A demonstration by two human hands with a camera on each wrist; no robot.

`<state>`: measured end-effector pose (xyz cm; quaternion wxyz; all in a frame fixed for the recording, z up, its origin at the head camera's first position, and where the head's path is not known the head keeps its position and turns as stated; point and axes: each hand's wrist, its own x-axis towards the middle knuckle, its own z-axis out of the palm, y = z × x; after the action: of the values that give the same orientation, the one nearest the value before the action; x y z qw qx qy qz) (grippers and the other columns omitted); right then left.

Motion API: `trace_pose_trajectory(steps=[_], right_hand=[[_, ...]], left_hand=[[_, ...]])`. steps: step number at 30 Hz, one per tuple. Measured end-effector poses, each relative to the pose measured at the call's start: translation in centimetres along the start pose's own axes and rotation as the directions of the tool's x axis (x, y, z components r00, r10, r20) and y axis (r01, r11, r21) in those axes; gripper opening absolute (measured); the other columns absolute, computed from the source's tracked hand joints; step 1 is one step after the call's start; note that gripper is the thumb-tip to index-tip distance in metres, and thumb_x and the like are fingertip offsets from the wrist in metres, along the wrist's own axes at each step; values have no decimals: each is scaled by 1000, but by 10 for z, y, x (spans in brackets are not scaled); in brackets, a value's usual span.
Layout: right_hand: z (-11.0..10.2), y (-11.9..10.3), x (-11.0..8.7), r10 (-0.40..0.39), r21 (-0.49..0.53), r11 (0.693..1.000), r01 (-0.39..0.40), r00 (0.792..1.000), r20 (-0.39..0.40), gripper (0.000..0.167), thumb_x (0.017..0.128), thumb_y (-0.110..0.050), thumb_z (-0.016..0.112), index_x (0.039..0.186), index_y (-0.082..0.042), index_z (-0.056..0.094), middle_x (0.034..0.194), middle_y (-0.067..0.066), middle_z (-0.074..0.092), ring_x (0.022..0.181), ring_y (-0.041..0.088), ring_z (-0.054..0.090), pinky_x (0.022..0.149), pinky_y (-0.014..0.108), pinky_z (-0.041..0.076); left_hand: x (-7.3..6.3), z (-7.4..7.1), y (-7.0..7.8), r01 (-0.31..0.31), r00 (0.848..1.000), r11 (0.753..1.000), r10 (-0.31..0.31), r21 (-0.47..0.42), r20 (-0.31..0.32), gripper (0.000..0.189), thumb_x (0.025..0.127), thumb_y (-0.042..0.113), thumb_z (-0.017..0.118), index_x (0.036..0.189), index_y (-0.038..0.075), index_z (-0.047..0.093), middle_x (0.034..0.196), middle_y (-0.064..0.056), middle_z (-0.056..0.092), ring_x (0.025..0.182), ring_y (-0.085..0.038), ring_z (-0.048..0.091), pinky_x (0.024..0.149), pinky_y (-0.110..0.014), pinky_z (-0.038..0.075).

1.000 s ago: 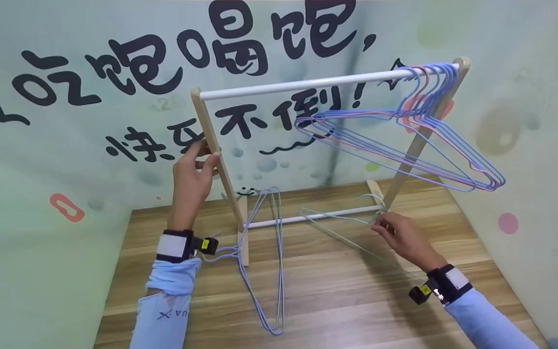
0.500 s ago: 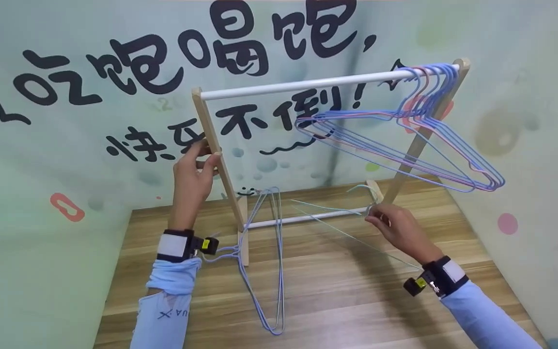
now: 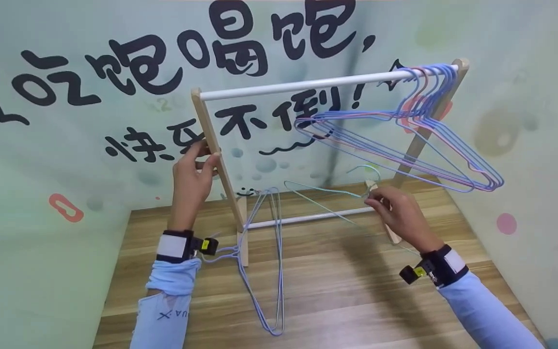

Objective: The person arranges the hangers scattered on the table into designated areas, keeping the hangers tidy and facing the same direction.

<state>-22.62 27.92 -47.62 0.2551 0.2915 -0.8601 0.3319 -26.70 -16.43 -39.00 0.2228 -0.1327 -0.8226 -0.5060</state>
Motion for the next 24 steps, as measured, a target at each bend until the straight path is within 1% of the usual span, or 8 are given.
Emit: trace_pose_trajectory(steps=[7,10,17,24], right_hand=[[-6,-7,12,-37,-1,999,37,998,-41,9,91,0,75,95,-6,71,85,-4,65,66,9,52,57,17,39],[-9,-9,16,-50,-11,999,50,998,-47,9,91,0,75,96,-7,71,84,-4,65,65,9,51,56,17,38],[-15,-13,20,-12,0,1000,12,1000,-29,6,94,-3,73,97,-7,71,85,-4,64,66,11,50,57,19,38],[-20,-16,26,-32,-8,999,31,998,-58,8,93,-1,74,98,-7,72,86,-4,65,67,11,48,57,20,36]], left_hand=[[0,0,0,-1,1000,1000,1,-2,0,41,103,21,63,138,1,58,117,-14,65,90,-24,68,81,-41,61],[0,0,0,3,1000,1000,-3,-9,1,41,103,22,63,138,1,58,118,-14,65,91,-23,69,81,-42,61],[0,0,0,16,1000,1000,-16,-8,4,41,103,21,62,138,1,57,119,-15,64,92,-24,69,82,-40,61],[0,0,0,11,1000,1000,-11,-9,1,40,103,19,63,138,1,58,119,-15,64,92,-24,69,82,-40,61]])
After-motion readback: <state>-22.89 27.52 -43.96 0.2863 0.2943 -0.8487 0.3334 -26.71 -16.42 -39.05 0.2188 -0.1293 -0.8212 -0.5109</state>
